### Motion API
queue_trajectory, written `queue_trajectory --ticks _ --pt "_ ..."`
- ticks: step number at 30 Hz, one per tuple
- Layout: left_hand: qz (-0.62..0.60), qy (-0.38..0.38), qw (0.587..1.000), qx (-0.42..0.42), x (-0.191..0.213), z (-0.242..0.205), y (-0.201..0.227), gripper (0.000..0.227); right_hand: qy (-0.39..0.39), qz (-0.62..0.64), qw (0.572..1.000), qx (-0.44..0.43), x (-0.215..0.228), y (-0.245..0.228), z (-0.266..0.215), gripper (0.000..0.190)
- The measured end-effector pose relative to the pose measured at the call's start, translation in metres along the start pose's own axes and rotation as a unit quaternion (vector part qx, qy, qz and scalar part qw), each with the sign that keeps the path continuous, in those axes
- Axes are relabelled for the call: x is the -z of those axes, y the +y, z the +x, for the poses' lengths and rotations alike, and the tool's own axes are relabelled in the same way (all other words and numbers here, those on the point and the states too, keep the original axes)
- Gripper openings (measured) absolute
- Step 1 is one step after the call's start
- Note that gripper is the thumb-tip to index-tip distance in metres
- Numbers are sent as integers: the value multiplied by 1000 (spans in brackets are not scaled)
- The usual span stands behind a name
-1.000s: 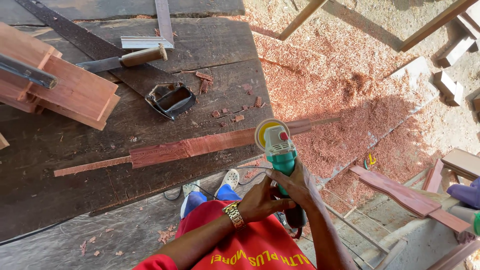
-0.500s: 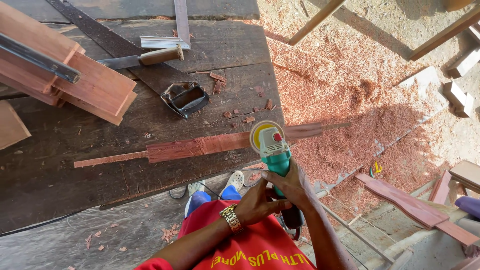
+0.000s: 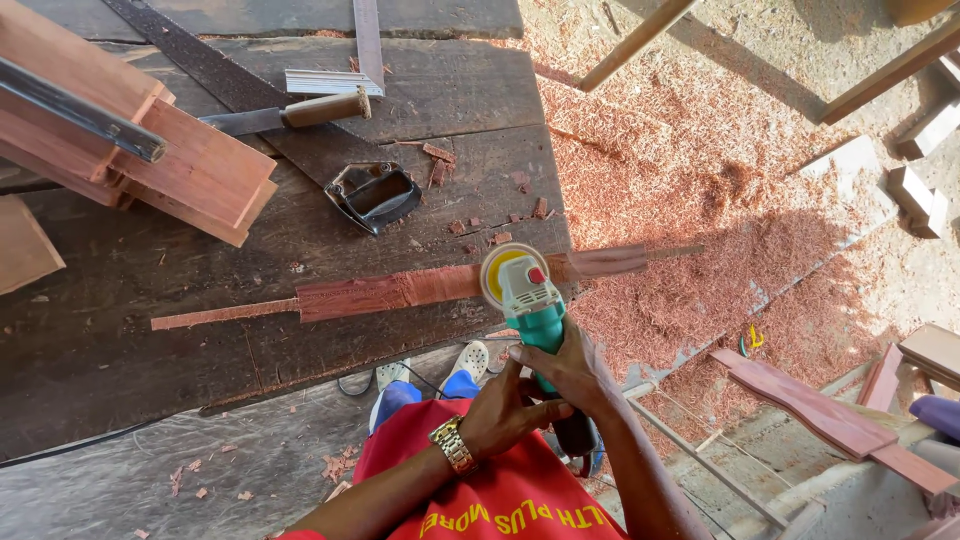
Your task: Grinding the surface of a wooden plank with an angle grinder.
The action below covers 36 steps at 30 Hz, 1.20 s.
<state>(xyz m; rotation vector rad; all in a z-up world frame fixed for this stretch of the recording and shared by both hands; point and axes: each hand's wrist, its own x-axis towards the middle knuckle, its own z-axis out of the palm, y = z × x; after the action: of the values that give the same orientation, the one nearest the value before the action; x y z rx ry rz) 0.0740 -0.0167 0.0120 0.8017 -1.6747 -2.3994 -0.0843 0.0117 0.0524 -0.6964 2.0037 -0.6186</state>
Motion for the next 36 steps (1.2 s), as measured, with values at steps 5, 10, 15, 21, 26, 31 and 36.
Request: queue_trajectory --ticks 5,10,15,21,26,31,36 --pt "-47 -31 998 10 -5 7 2 83 17 -30 999 -18 8 -8 -6 66" --pt "-94 -66 993 -3 -9 17 0 82 45 -70 996 -43 17 -10 -9 66" --pt "-85 -78 993 -7 -14 23 1 83 63 -80 993 -57 25 -5 -9 68" --pt "-60 -86 994 -5 -22 30 -1 81 69 -96 991 -69 35 1 -10 68" --pt "-35 -87 996 -5 -30 37 4 84 65 -89 991 -76 46 -2 -15 65" --pt "-21 -90 995 -35 -41 47 2 86 64 -41 995 -65 60 5 -17 58" --pt "2 -88 996 -20 -50 55 13 87 62 6 995 -79 72 18 -17 55"
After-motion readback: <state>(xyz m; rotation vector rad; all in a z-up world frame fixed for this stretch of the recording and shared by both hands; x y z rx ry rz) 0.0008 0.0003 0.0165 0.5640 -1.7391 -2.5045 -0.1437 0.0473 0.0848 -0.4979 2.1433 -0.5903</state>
